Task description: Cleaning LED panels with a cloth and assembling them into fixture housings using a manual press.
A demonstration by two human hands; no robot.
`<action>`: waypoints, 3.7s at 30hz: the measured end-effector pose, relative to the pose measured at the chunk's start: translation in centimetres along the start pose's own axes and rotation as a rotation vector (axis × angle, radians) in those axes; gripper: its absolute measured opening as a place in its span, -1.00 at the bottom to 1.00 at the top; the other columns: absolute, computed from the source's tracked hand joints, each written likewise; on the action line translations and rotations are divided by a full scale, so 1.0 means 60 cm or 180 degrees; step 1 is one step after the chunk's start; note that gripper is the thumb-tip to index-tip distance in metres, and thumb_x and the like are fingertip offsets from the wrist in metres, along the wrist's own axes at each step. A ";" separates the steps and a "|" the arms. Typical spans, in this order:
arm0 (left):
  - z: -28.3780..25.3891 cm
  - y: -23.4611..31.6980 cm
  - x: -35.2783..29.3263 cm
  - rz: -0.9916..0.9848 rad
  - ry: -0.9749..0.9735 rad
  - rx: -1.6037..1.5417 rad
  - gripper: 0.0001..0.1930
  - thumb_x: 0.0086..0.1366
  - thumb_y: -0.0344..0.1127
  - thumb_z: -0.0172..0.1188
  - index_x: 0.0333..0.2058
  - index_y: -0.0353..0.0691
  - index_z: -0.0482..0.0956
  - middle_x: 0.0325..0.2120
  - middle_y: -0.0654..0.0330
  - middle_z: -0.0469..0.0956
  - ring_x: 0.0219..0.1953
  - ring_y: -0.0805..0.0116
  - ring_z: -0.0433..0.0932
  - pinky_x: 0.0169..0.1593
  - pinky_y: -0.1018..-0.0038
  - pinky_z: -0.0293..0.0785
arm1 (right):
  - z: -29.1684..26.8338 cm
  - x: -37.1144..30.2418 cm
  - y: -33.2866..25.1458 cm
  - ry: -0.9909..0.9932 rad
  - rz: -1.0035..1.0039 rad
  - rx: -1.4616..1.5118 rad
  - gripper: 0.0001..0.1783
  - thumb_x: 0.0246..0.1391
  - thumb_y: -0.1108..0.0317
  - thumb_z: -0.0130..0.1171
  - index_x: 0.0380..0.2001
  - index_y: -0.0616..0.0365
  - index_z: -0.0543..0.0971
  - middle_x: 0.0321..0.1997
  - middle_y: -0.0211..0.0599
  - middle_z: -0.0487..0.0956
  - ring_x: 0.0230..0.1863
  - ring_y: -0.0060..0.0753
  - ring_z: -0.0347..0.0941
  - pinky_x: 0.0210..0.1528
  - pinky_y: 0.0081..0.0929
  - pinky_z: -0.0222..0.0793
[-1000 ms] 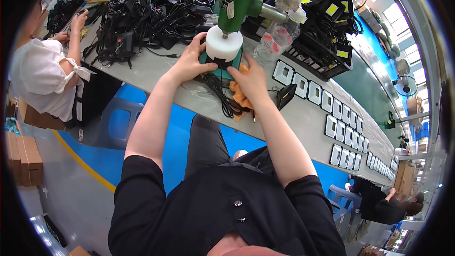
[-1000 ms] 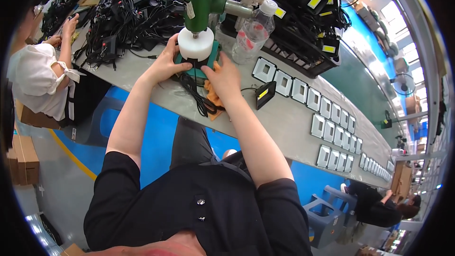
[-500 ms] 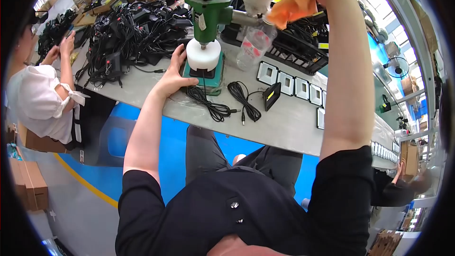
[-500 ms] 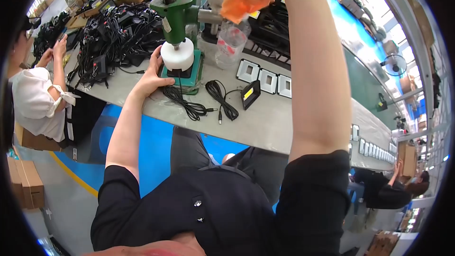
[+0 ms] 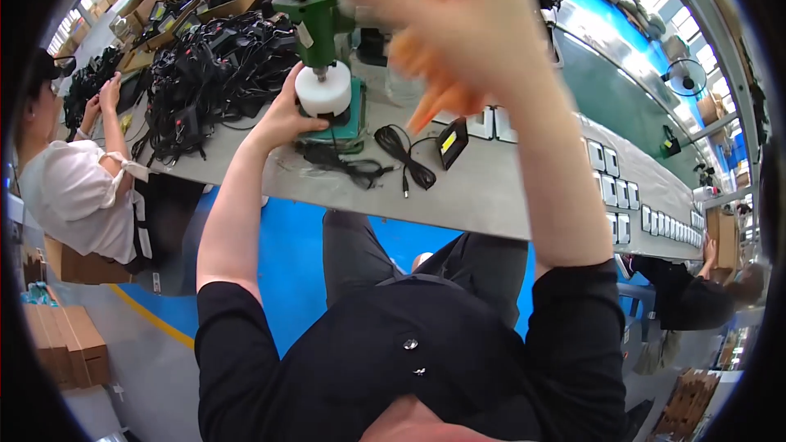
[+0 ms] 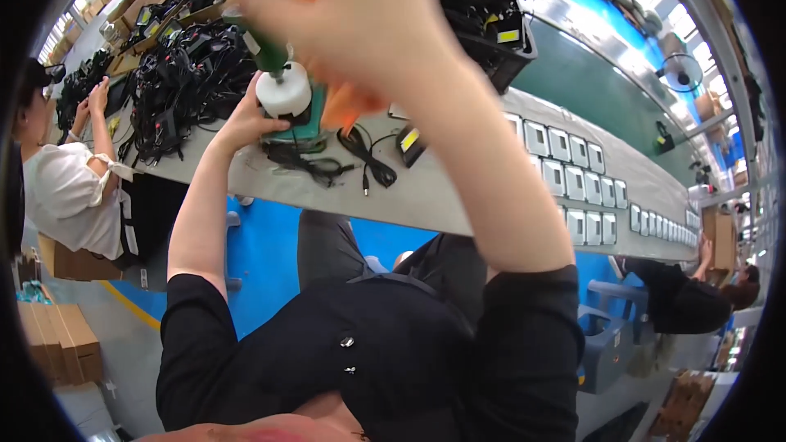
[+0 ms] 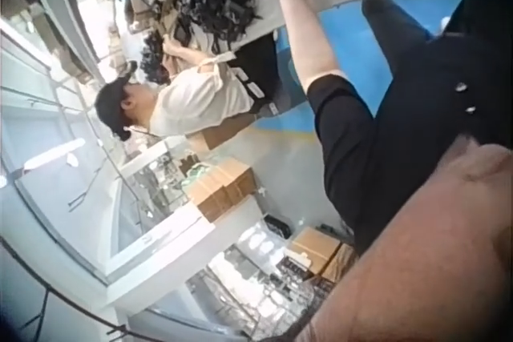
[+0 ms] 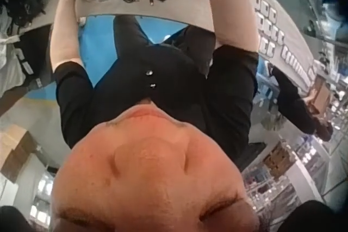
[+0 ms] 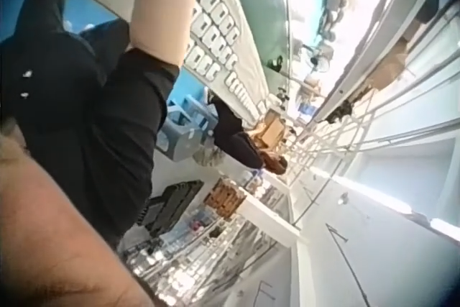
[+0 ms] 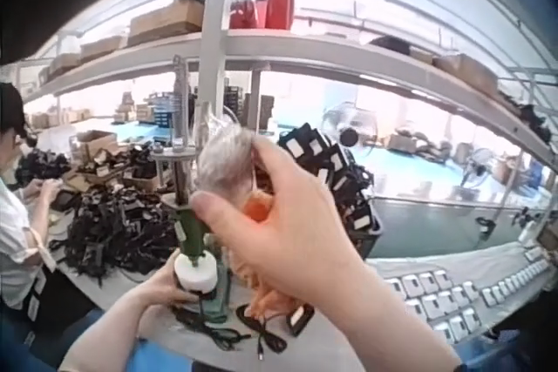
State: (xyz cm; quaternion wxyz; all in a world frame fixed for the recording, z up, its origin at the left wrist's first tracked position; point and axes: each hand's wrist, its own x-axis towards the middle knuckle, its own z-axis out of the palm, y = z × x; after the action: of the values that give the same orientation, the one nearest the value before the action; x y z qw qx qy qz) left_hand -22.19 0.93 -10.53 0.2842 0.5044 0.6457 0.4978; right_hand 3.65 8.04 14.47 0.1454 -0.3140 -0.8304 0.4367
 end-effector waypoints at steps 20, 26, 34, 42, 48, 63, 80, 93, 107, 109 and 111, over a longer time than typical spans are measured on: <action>-0.384 0.078 0.006 0.0262 0.3317 0.4358 -0.39 -0.03 -0.06 0.42 -0.09 -0.39 0.50 -0.16 -0.09 0.56 -0.16 -0.06 0.53 0.04 0.18 0.38 | -0.101 -0.323 0.445 0.1996 0.0331 0.1909 -0.80 0.20 0.34 0.13 -0.23 0.26 0.58 -0.37 -0.53 0.49 -0.36 -0.78 0.27 -0.35 -0.77 0.14; 0.049 0.223 0.001 0.2660 0.1469 0.2049 -0.55 0.08 -0.45 0.30 -0.01 -0.29 0.47 -0.04 0.08 0.51 -0.01 0.23 0.48 0.01 0.44 0.40 | -0.033 -0.248 0.471 0.2326 0.0417 0.1875 -0.83 0.13 0.33 0.24 -0.32 0.23 0.61 -0.42 -0.49 0.55 -0.41 -0.74 0.42 -0.37 -0.73 0.34; 0.303 0.121 0.051 0.1234 -0.1305 0.1958 -0.08 -0.13 -0.34 0.38 0.26 -0.14 0.14 0.19 0.02 0.28 0.05 -0.02 0.44 0.08 0.31 0.42 | -0.002 -0.192 0.440 0.1234 0.0064 0.3434 -0.81 0.08 0.36 0.29 -0.27 0.23 0.58 -0.38 -0.43 0.56 -0.38 -0.66 0.47 -0.35 -0.68 0.43; 0.361 0.128 0.007 0.0928 -0.1489 0.1609 0.02 -0.19 -0.22 0.46 0.25 -0.16 0.07 -0.05 -0.10 0.46 -0.04 -0.09 0.47 0.08 0.20 0.36 | 0.034 -0.185 0.484 0.0997 0.0296 0.3280 -0.70 -0.02 0.49 0.33 -0.21 0.27 0.49 -0.22 -0.24 0.56 -0.25 -0.46 0.54 -0.19 -0.50 0.52; 0.399 0.162 -0.038 0.0863 -0.1047 0.0568 -0.07 -0.13 -0.21 0.46 0.20 -0.12 0.11 -0.09 -0.06 0.47 -0.05 -0.02 0.51 -0.01 0.24 0.46 | 0.055 -0.147 0.484 0.1727 -0.0586 0.1847 -0.77 -0.08 0.52 0.29 -0.29 0.25 0.53 -0.24 -0.23 0.56 -0.22 -0.39 0.53 -0.18 -0.49 0.48; 0.385 0.265 -0.135 0.2353 0.0114 0.0457 -0.04 -0.14 -0.39 0.54 0.18 -0.23 0.06 0.10 0.03 0.26 -0.08 0.19 0.51 -0.15 0.42 0.51 | -0.033 -0.256 0.313 0.1907 -0.1509 -0.0232 -0.72 -0.20 0.67 0.21 -0.32 0.23 0.62 -0.31 -0.19 0.58 -0.30 -0.32 0.53 -0.26 -0.50 0.45; 0.393 0.263 -0.164 0.2233 0.0390 0.0454 -0.07 -0.13 -0.32 0.54 0.16 -0.28 0.09 0.01 -0.02 0.36 -0.16 0.18 0.56 -0.17 0.39 0.54 | 0.003 -0.285 0.300 0.1201 -0.1238 -0.0457 -0.72 -0.26 0.61 0.29 -0.35 0.24 0.63 -0.38 -0.22 0.53 -0.40 -0.23 0.51 -0.36 -0.48 0.46; 0.382 0.279 -0.163 0.2478 0.0688 0.0590 -0.12 -0.11 -0.33 0.53 0.13 -0.28 0.14 -0.05 -0.02 0.42 -0.17 0.11 0.58 -0.18 0.37 0.56 | -0.011 -0.282 0.294 0.1806 -0.1759 -0.0366 -0.70 -0.26 0.66 0.25 -0.32 0.26 0.64 -0.34 -0.23 0.53 -0.36 -0.32 0.53 -0.35 -0.55 0.45; 0.374 0.291 -0.152 0.2472 0.0347 0.0331 -0.05 -0.17 -0.37 0.55 0.15 -0.34 0.10 -0.01 -0.04 0.36 -0.13 0.23 0.56 -0.13 0.41 0.55 | -0.002 -0.279 0.274 0.1638 -0.1523 -0.0916 -0.67 -0.29 0.61 0.31 -0.31 0.23 0.63 -0.35 -0.26 0.48 -0.40 -0.28 0.47 -0.39 -0.49 0.40; 0.368 0.293 -0.157 0.2204 0.0352 0.0445 -0.02 -0.18 -0.37 0.56 0.16 -0.33 0.08 -0.01 -0.02 0.35 -0.13 0.21 0.55 -0.08 0.39 0.53 | -0.016 -0.293 0.271 0.1293 -0.1235 -0.0947 -0.68 -0.27 0.60 0.29 -0.30 0.21 0.63 -0.39 -0.24 0.47 -0.40 -0.25 0.47 -0.39 -0.47 0.40; 0.367 0.293 -0.167 0.2132 0.0083 -0.0308 0.04 -0.20 -0.36 0.58 0.18 -0.32 0.03 0.01 0.03 0.30 -0.07 0.23 0.51 -0.03 0.39 0.50 | -0.042 -0.314 0.273 0.1012 -0.1283 -0.0574 -0.72 -0.19 0.46 0.31 -0.29 0.22 0.63 -0.37 -0.23 0.50 -0.39 -0.34 0.49 -0.39 -0.50 0.40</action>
State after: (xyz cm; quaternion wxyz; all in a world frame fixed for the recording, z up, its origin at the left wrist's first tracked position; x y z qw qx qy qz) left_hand 6.72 -0.69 -3.10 0.1203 0.6680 0.4233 0.6000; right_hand 25.72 4.33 3.16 0.3295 -0.2187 -0.8784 0.2683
